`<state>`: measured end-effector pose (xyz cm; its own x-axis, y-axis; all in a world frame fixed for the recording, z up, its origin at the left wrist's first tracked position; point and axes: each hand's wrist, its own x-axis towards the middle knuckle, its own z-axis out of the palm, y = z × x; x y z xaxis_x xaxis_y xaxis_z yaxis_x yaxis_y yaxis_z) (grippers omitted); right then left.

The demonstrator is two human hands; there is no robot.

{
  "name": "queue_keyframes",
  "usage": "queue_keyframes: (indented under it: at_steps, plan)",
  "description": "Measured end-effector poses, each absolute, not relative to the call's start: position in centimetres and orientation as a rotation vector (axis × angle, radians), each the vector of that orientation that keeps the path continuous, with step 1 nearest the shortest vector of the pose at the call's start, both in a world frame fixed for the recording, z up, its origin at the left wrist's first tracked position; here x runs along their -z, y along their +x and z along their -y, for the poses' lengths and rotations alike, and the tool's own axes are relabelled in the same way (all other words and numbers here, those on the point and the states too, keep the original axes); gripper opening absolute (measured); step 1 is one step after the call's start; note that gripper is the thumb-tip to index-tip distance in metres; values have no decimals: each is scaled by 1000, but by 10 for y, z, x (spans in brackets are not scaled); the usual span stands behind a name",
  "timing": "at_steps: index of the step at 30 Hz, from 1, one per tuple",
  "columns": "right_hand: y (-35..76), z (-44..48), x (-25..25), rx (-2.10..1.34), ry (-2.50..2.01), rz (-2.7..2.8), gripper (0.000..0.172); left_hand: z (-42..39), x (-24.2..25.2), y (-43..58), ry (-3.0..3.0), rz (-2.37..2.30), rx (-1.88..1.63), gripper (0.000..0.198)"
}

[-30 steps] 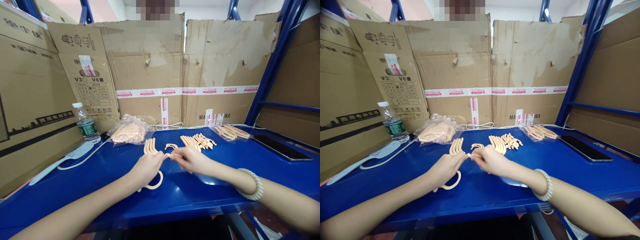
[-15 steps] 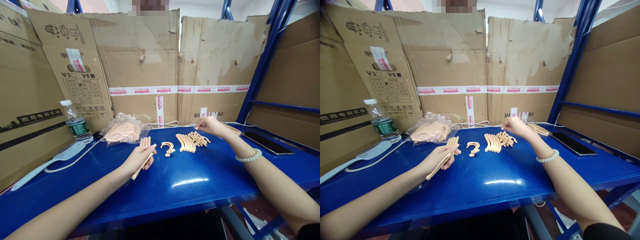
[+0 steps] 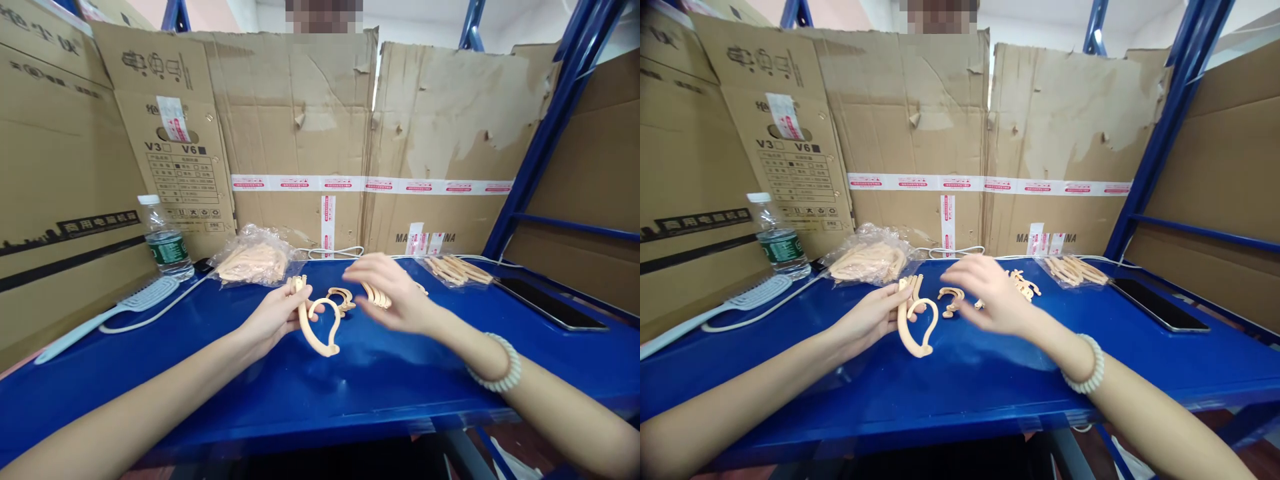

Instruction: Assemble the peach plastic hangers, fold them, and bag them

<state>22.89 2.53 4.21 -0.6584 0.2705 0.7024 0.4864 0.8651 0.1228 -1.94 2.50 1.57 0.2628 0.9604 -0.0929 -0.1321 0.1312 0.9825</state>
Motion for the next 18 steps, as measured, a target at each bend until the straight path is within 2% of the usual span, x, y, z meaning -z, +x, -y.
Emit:
queue_keyframes:
  at_steps: [2, 5, 7, 11, 13, 15, 18]
  plan:
    - [207, -7, -34, 493, -386, 2479, 39, -23, -16, -20, 1130, -923, -1012, 14]
    - [197, 0, -21, 591, -306, 2614, 32, -22, -16, -20, 1144, -853, -1006, 15]
    - [198, -4, -17, 578, -327, 2653, 27, -23, -15, -20, 1151, -862, -998, 16]
    - [205, -9, -18, 437, -465, 2594, 33, -28, -11, -20, 1318, -971, -1186, 26]
    - [207, -9, -19, 362, -535, 2528, 34, -29, -11, -22, 1633, -1011, -1423, 35]
    - [207, -9, -18, 320, -595, 2491, 36, -27, -12, -25, 2147, -986, -1583, 31]
    - [205, -10, -14, 328, -627, 2477, 39, -21, -15, -26, 2948, -749, -1330, 17]
